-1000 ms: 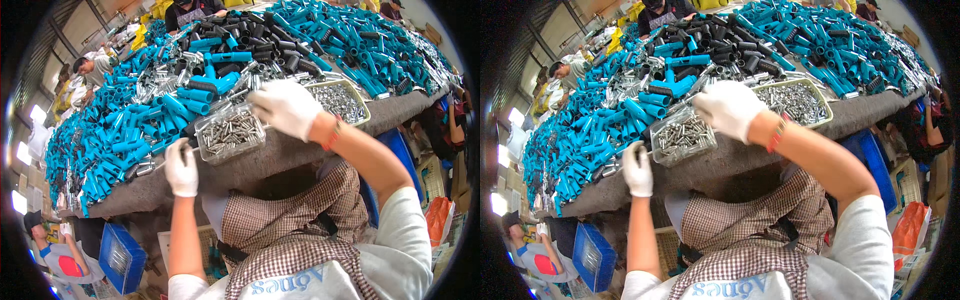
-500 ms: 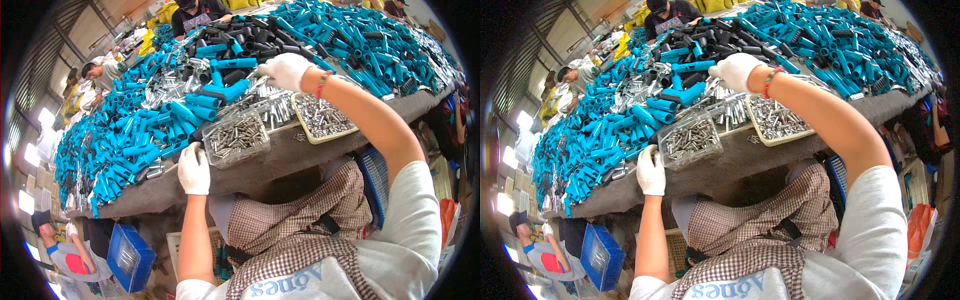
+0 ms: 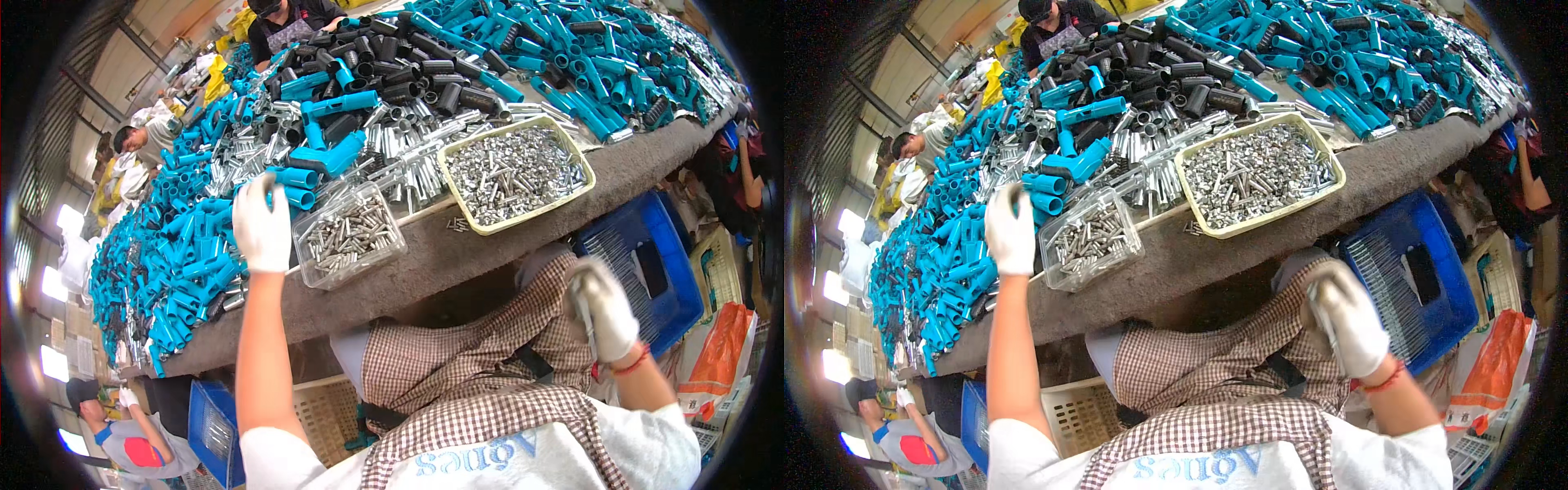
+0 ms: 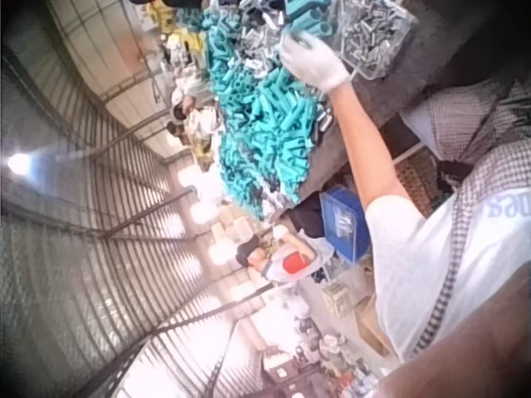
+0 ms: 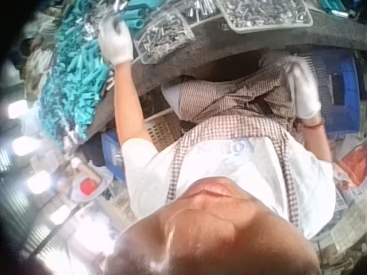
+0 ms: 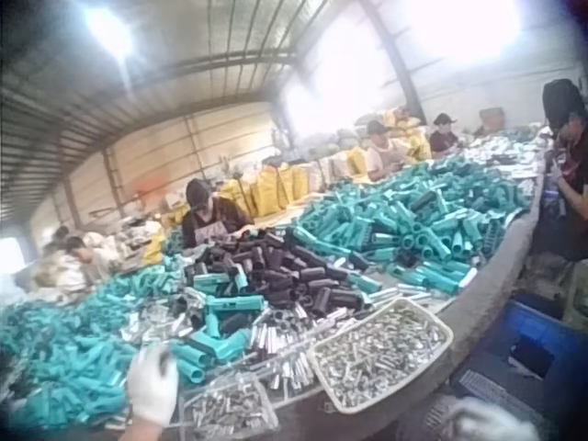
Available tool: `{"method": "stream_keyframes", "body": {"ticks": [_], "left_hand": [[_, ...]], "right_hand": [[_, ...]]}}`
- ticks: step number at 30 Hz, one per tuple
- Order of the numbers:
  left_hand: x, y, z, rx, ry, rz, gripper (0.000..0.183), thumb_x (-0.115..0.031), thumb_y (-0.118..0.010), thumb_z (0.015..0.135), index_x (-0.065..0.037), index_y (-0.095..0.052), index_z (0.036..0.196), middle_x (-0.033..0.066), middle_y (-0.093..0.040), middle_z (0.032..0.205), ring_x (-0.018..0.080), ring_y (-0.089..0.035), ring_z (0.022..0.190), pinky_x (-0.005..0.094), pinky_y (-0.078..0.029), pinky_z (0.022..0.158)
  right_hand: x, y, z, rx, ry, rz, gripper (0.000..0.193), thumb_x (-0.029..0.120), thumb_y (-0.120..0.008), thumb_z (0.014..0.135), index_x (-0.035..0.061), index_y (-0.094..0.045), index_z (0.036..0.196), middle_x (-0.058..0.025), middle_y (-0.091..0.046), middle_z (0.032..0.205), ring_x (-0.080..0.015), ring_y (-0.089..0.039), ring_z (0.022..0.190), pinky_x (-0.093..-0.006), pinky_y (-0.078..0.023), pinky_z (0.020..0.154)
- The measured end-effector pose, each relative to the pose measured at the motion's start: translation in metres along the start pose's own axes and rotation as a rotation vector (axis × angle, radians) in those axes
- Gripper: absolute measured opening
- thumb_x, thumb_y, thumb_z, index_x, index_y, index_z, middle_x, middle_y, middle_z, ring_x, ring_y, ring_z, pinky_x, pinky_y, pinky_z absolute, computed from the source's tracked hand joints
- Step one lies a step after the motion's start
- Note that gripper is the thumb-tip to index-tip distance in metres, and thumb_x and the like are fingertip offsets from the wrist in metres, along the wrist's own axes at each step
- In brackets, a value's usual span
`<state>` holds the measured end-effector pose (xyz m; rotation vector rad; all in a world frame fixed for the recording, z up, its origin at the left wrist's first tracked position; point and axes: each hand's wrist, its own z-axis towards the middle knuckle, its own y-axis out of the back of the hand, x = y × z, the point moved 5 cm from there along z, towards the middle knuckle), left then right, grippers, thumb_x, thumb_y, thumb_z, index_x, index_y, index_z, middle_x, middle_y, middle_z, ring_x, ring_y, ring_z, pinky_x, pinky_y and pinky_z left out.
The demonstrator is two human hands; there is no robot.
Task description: The person assembles tool components by inserting metal shafts and springs into plastic housings, fitting small metal pins into slots, and attaching handles by hand.
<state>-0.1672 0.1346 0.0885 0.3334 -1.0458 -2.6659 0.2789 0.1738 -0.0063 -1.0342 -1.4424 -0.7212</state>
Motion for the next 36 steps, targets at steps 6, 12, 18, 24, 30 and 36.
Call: {"method": "stream_keyframes", "body": {"ticks": [6, 12, 18, 24, 30, 36], "left_hand": [[0.099, -0.099, 0.094, 0.622, 0.303, 0.32, 0.049, -0.049, -0.056, 0.085, -0.016, -0.06, 0.121, 0.0172, -0.064, 0.117, 0.0367, -0.06, 0.11, 0.0448, -0.048, 0.092], [0.118, -0.129, 0.121, 0.749, 0.15, 0.318, 0.06, -0.051, -0.062, 0.078, -0.003, -0.064, 0.114, 0.0229, -0.066, 0.107, 0.0332, -0.065, 0.095, 0.0416, -0.05, 0.082], [0.1, -0.022, 0.093, 0.117, 0.314, -0.596, 0.039, -0.037, -0.057, 0.092, -0.001, -0.063, 0.104, 0.0045, -0.059, 0.08, 0.0127, -0.053, 0.066, 0.0263, -0.044, 0.061], [-0.08, 0.048, -0.029, 0.336, 0.448, -1.296, 0.036, -0.037, -0.048, 0.098, -0.004, -0.061, 0.106, -0.0027, -0.05, 0.075, 0.0072, -0.041, 0.063, 0.0229, -0.036, 0.057], [-0.146, 0.067, -0.129, 0.443, 0.514, -1.232, 0.054, -0.049, -0.059, 0.089, 0.001, -0.058, 0.106, 0.0055, -0.059, 0.089, 0.0123, -0.057, 0.075, 0.0223, -0.045, 0.061], [-0.16, 0.027, -0.196, 0.731, 0.243, -1.04, 0.038, -0.03, -0.064, 0.092, 0.003, -0.061, 0.109, 0.0096, -0.063, 0.102, 0.0181, -0.06, 0.09, 0.0303, -0.048, 0.08]], "right_hand": [[-0.09, -0.022, -0.041, 0.044, -0.494, 0.185, 0.024, 0.021, -0.046, 0.093, -0.0006, -0.057, 0.097, -0.0106, -0.064, 0.075, -0.0122, -0.052, 0.049, -0.024, -0.038, 0.042], [-0.086, -0.012, -0.038, 0.098, -0.42, 0.019, 0.026, 0.02, -0.047, 0.094, 0.0025, -0.058, 0.109, -0.0072, -0.066, 0.087, -0.0096, -0.057, 0.061, -0.0212, -0.045, 0.053], [-0.052, -0.026, -0.027, 0.319, -0.236, -0.223, 0.035, 0.025, -0.049, 0.094, 0.003, -0.059, 0.12, -0.0099, -0.067, 0.102, -0.0189, -0.065, 0.087, -0.0307, -0.052, 0.078], [-0.025, -0.049, -0.002, 0.329, 0.233, -0.385, 0.036, 0.02, -0.057, 0.088, 0.0019, -0.058, 0.119, -0.0162, -0.065, 0.107, -0.0281, -0.064, 0.101, -0.0342, -0.049, 0.089], [0.027, -0.075, -0.002, 0.367, 0.585, -0.373, 0.047, 0.018, -0.062, 0.088, 0.0044, -0.052, 0.132, -0.0146, -0.068, 0.106, -0.0271, -0.068, 0.095, -0.0337, -0.052, 0.085], [-0.012, -0.07, -0.009, 0.3, 0.561, -1.001, 0.048, 0.049, -0.061, 0.084, 0.0105, -0.061, 0.114, -0.0101, -0.061, 0.073, -0.031, -0.064, 0.063, -0.0401, -0.051, 0.053]]}}
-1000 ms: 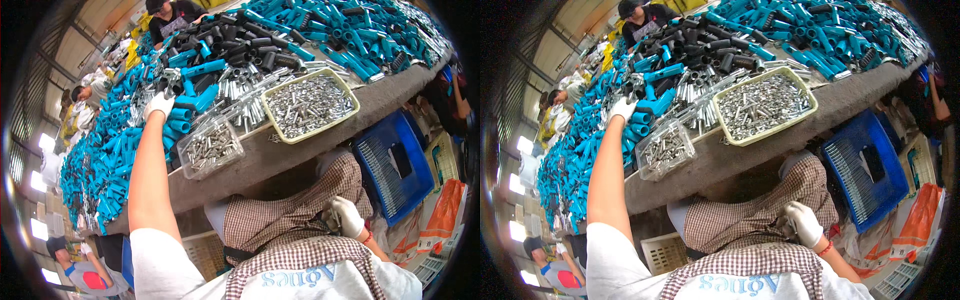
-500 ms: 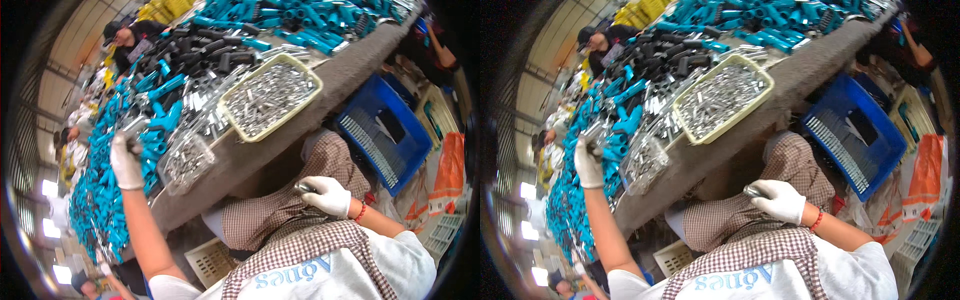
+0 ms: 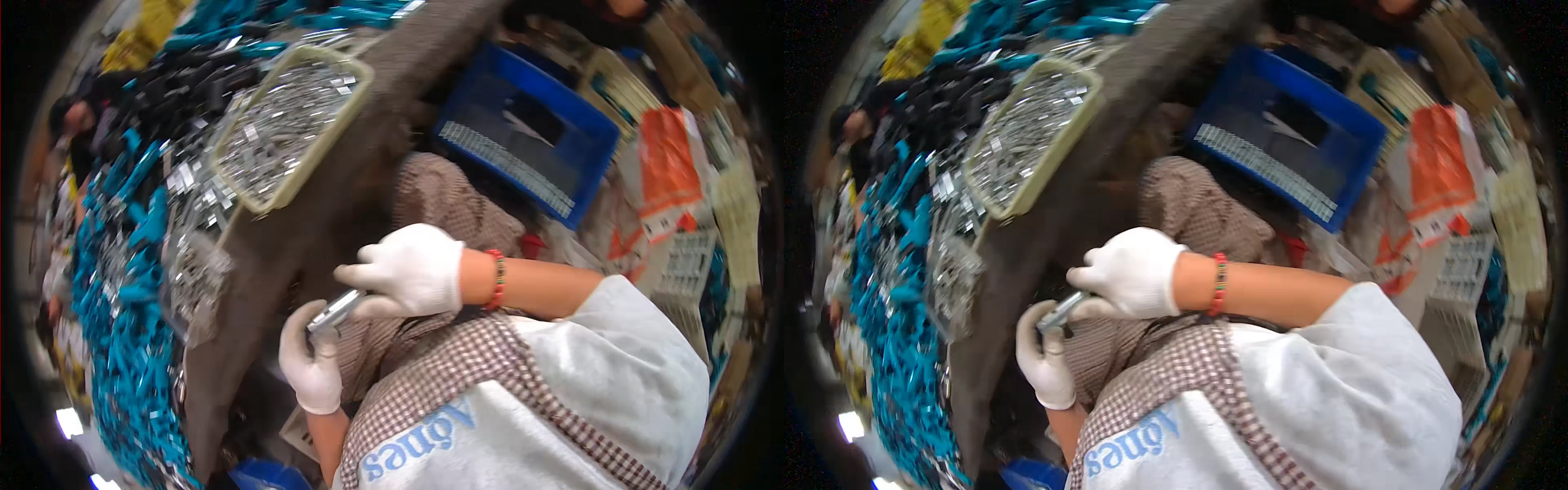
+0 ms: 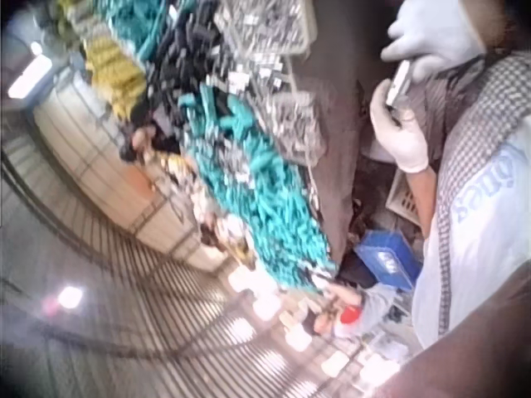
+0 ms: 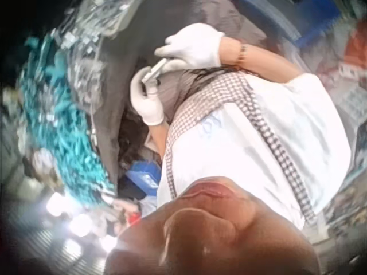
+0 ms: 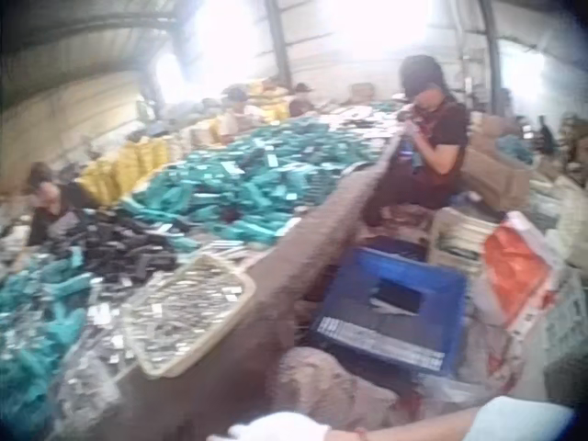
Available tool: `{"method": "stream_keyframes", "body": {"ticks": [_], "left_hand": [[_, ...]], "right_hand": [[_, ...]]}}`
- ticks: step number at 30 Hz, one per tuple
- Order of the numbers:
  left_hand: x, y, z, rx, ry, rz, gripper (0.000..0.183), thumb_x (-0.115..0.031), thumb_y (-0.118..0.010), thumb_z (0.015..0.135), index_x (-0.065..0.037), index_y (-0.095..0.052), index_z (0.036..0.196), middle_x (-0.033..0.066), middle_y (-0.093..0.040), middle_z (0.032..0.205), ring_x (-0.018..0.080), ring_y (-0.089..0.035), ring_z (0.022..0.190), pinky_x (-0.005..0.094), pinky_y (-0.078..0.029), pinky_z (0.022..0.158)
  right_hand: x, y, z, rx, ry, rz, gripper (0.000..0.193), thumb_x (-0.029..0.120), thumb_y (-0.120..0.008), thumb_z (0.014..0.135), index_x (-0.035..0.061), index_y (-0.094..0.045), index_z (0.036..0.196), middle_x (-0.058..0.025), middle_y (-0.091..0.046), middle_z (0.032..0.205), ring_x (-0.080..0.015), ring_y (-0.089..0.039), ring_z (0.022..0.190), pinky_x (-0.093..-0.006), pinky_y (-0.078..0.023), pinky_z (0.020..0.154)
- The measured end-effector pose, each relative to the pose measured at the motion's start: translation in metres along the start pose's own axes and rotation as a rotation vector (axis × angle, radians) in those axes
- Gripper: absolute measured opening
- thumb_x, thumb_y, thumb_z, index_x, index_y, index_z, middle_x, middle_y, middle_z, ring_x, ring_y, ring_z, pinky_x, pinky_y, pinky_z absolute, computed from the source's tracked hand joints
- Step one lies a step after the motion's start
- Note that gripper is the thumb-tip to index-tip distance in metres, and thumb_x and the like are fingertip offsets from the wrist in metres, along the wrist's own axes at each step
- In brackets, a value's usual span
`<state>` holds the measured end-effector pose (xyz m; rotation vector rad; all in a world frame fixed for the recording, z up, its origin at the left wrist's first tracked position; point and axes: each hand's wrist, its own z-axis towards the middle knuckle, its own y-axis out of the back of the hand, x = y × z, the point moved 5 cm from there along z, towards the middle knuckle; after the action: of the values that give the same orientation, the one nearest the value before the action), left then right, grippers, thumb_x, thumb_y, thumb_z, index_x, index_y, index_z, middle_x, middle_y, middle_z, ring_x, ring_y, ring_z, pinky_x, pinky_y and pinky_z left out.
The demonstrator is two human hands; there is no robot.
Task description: The person assembles tool components by inserting metal shafts and springs into plastic housings, fitting small metal pins into slots, and attaching handles by hand.
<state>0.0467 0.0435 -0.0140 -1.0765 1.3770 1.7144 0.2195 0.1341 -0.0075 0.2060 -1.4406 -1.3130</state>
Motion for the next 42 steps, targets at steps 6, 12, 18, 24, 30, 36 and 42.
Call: {"method": "stream_keyframes", "body": {"ticks": [6, 12, 18, 24, 30, 36, 42], "left_hand": [[0.116, -0.078, -0.032, 0.36, 0.309, -0.292, 0.038, -0.009, -0.071, 0.083, 0.001, -0.056, 0.117, 0.0106, -0.061, 0.114, 0.0201, -0.059, 0.102, 0.0314, -0.048, 0.088], [0.109, -0.082, -0.027, 0.358, 0.254, -0.322, 0.042, -0.016, -0.071, 0.084, 0.0, -0.055, 0.119, 0.0101, -0.061, 0.114, 0.0174, -0.057, 0.092, 0.0289, -0.047, 0.081], [0.097, -0.085, -0.013, 0.338, 0.233, -0.352, 0.046, -0.023, -0.072, 0.084, -0.002, -0.054, 0.121, 0.0095, -0.06, 0.114, 0.0147, -0.056, 0.082, 0.0265, -0.046, 0.074], [0.073, -0.078, 0.0, 0.241, 0.18, -0.377, 0.056, -0.036, -0.074, 0.082, -0.003, -0.053, 0.122, 0.0104, -0.058, 0.117, 0.0105, -0.051, 0.068, 0.0242, -0.042, 0.063], [0.083, -0.04, 0.003, 0.016, 0.314, -0.691, 0.038, -0.027, -0.067, 0.089, -0.005, -0.05, 0.115, 0.0114, -0.051, 0.122, 0.0159, -0.06, 0.085, 0.0284, -0.05, 0.072], [0.105, -0.047, -0.01, -0.078, 0.63, -0.725, 0.024, -0.009, -0.052, 0.09, -0.003, -0.05, 0.114, 0.0084, -0.051, 0.119, 0.015, -0.058, 0.081, 0.028, -0.05, 0.073], [0.114, -0.051, -0.018, 0.009, 0.667, -0.493, 0.058, -0.003, -0.048, 0.086, -0.001, -0.033, 0.142, 0.0137, -0.048, 0.126, 0.0159, -0.058, 0.087, 0.0252, -0.051, 0.071]], "right_hand": [[0.011, -0.053, -0.002, 0.325, 0.028, -0.061, 0.037, 0.044, -0.065, 0.079, 0.0066, -0.066, 0.083, -0.0097, -0.068, 0.079, -0.0272, -0.069, 0.076, -0.0395, -0.055, 0.064], [0.017, -0.027, -0.007, -0.165, 0.357, 0.133, 0.025, 0.033, -0.067, 0.077, 0.0087, -0.065, 0.081, -0.0055, -0.061, 0.067, -0.0261, -0.062, 0.065, -0.038, -0.049, 0.058], [-0.011, -0.037, -0.022, -0.122, 0.281, -0.033, 0.03, 0.034, -0.069, 0.074, 0.0135, -0.065, 0.095, -0.0012, -0.062, 0.077, -0.0221, -0.062, 0.074, -0.0355, -0.05, 0.062], [-0.053, 0.027, -0.047, -0.493, 0.007, 0.115, 0.027, 0.03, -0.07, 0.078, 0.013, -0.067, 0.1, -0.0064, -0.065, 0.088, -0.0248, -0.064, 0.081, -0.0369, -0.053, 0.072], [-0.219, 0.048, -0.197, -0.204, -0.849, -0.482, 0.017, 0.018, -0.061, 0.081, 0.0083, -0.067, 0.093, -0.013, -0.066, 0.091, -0.0322, -0.064, 0.087, -0.0426, -0.052, 0.079], [-0.26, 0.022, -0.294, 0.381, -0.947, -0.697, 0.019, 0.009, -0.057, 0.081, 0.0116, -0.067, 0.097, -0.0081, -0.067, 0.096, -0.0263, -0.063, 0.094, -0.0389, -0.05, 0.082], [-0.265, 0.019, -0.301, 0.283, -0.807, -0.726, 0.016, 0.009, -0.057, 0.08, 0.0132, -0.067, 0.093, -0.0072, -0.063, 0.09, -0.0258, -0.061, 0.094, -0.0373, -0.048, 0.081]]}}
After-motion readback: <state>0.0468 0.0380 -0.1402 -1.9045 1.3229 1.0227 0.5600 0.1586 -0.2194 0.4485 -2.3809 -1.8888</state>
